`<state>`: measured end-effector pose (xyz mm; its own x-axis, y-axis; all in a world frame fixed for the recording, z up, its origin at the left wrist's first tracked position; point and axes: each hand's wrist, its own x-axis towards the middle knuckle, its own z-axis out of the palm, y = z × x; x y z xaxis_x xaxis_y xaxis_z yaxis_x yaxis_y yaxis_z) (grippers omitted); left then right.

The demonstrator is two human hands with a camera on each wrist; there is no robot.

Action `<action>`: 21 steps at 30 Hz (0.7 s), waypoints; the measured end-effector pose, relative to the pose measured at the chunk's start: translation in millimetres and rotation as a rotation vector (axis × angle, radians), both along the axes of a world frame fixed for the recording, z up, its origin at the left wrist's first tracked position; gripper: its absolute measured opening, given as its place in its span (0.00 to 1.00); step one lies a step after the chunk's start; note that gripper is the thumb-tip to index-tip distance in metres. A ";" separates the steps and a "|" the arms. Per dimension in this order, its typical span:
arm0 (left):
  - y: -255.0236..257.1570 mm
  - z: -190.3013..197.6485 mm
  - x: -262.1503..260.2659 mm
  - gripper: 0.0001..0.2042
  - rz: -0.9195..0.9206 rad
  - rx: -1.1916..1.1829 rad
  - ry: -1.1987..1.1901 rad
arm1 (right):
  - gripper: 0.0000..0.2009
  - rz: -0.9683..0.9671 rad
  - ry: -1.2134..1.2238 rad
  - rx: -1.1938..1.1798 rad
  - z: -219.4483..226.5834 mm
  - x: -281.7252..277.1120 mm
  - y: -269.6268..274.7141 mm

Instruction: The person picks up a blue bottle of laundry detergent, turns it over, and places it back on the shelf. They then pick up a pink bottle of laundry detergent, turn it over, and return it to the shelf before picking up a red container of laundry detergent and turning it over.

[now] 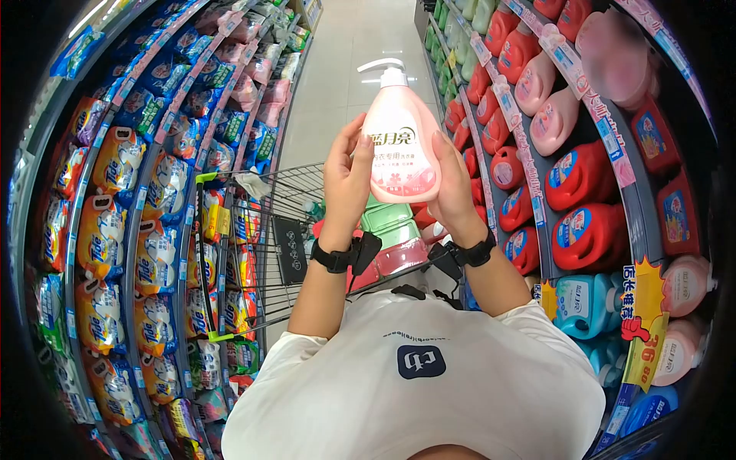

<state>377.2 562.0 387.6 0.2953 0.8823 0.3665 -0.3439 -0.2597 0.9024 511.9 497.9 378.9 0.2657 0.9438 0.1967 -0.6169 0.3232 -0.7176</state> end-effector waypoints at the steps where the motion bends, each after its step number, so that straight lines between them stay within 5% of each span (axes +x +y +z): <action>1: 1.0 -1.5 1.1 0.21 -0.020 -0.016 -0.023 | 0.22 -0.007 -0.012 -0.007 0.9 0.8 -0.4; 12: 4.1 -14.5 -0.2 0.28 -0.200 -0.087 0.063 | 0.23 0.122 0.191 -0.176 0.3 13.1 -3.4; 21: 11.1 -2.5 -7.8 0.33 -0.202 -0.227 0.324 | 0.31 0.298 -0.056 -0.262 11.3 12.4 -11.1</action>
